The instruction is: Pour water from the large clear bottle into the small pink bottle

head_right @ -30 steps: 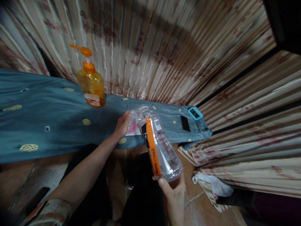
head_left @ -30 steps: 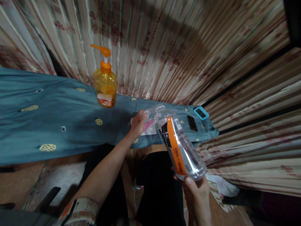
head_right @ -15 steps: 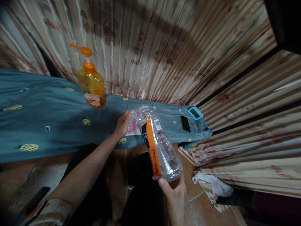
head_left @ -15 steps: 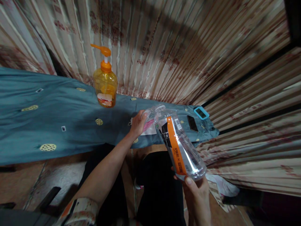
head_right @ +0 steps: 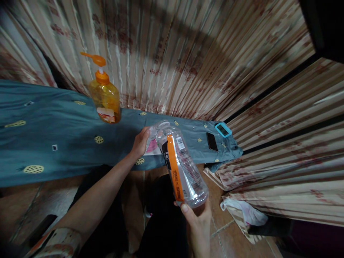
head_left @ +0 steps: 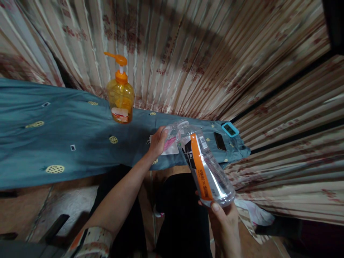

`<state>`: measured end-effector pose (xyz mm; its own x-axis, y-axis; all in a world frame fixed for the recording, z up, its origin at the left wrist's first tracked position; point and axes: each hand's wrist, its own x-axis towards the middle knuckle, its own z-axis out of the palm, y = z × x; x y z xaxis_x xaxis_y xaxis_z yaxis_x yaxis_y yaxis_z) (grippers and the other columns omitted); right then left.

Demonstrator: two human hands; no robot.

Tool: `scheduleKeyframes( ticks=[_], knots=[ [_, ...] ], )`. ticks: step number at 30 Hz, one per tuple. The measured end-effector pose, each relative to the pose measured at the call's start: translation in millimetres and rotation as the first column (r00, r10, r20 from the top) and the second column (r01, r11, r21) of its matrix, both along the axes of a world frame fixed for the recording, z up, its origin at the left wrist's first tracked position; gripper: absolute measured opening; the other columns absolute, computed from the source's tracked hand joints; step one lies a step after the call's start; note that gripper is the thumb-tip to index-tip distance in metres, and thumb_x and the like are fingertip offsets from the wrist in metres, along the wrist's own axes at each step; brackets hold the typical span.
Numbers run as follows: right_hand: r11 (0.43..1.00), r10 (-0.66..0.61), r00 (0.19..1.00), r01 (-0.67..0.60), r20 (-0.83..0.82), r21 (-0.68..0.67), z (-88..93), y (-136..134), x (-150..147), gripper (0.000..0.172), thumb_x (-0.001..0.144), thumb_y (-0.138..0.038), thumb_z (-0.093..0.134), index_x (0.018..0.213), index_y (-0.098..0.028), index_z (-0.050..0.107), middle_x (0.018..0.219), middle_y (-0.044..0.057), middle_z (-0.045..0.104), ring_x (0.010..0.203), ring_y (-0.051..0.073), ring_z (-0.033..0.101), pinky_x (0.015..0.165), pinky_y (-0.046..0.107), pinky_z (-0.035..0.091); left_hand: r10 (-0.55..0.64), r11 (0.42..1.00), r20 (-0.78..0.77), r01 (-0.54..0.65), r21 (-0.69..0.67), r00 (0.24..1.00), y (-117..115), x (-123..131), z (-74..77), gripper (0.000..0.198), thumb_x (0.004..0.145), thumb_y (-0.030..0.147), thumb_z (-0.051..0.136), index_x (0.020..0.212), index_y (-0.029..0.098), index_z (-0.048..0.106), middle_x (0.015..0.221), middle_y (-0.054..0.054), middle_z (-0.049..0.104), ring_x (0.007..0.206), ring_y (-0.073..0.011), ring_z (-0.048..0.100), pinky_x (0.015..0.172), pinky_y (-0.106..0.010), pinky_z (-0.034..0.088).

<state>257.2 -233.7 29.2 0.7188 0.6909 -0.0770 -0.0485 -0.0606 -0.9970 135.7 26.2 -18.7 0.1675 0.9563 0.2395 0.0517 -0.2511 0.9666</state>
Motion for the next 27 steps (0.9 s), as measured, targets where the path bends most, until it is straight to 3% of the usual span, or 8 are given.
scheduleKeyframes(
  ticks=[6, 13, 16, 20, 27],
  knots=[
    [1.000, 0.000, 1.000, 0.000, -0.011, -0.007, -4.2, 0.1, 2.5, 0.083, 0.063, -0.048, 0.088, 0.133, -0.019, 0.054, 0.081, 0.001, 0.080, 0.066, 0.020, 0.075, 0.071, 0.031, 0.058, -0.004, 1.000, -0.056, 0.005, 0.012, 0.998, 0.3, -1.6, -0.4, 0.027, 0.091, 0.036, 0.058, 0.109, 0.017, 0.064, 0.105, -0.006, 0.076, 0.102, -0.0247, 0.071, 0.094, -0.035, 0.054],
    [0.998, 0.069, 0.995, -0.069, -0.073, 0.003, -26.0, -6.6, 28.2, 0.088, 0.064, -0.043, 0.088, 0.139, -0.017, 0.050, 0.089, 0.008, 0.082, 0.072, 0.026, 0.078, 0.074, 0.037, 0.060, 0.055, 0.998, -0.241, -0.046, 0.041, 0.969, 1.9, 2.4, -0.2, 0.054, 0.066, 0.024, 0.082, 0.116, 0.018, 0.061, 0.112, -0.007, 0.076, 0.106, -0.0284, 0.073, 0.092, -0.035, 0.057],
    [0.998, 0.060, 0.997, -0.059, -0.049, 0.012, -27.7, -5.5, 26.9, 0.088, 0.066, -0.044, 0.086, 0.141, -0.018, 0.050, 0.090, 0.006, 0.081, 0.074, 0.025, 0.077, 0.075, 0.037, 0.060, 0.078, 0.997, -0.250, -0.073, 0.029, 0.965, 1.8, 4.3, -1.7, 0.056, 0.064, 0.017, 0.082, 0.116, 0.018, 0.061, 0.113, -0.007, 0.076, 0.106, -0.0283, 0.073, 0.094, -0.036, 0.057],
    [0.999, 0.044, 0.999, -0.044, 0.006, 0.025, -28.4, -2.3, 23.2, 0.081, 0.071, -0.044, 0.082, 0.142, -0.021, 0.051, 0.107, 0.009, 0.079, 0.085, 0.028, 0.077, 0.076, 0.041, 0.061, 0.093, 0.996, -0.195, -0.093, 0.012, 0.976, 1.9, 6.1, -3.6, 0.054, 0.063, 0.013, 0.079, 0.115, 0.018, 0.063, 0.111, -0.006, 0.077, 0.104, -0.0272, 0.073, 0.094, -0.037, 0.056],
    [0.999, 0.042, 0.999, -0.042, -0.006, -0.014, -30.7, 0.6, 29.3, 0.088, 0.065, -0.045, 0.085, 0.143, -0.021, 0.052, 0.109, 0.011, 0.078, 0.098, 0.032, 0.075, 0.080, 0.044, 0.060, 0.105, 0.994, -0.125, -0.108, -0.013, 0.986, 4.3, 11.0, -6.5, 0.050, 0.061, 0.011, 0.080, 0.108, 0.018, 0.065, 0.099, -0.004, 0.078, 0.092, -0.0235, 0.074, 0.085, -0.033, 0.057]
  ],
)
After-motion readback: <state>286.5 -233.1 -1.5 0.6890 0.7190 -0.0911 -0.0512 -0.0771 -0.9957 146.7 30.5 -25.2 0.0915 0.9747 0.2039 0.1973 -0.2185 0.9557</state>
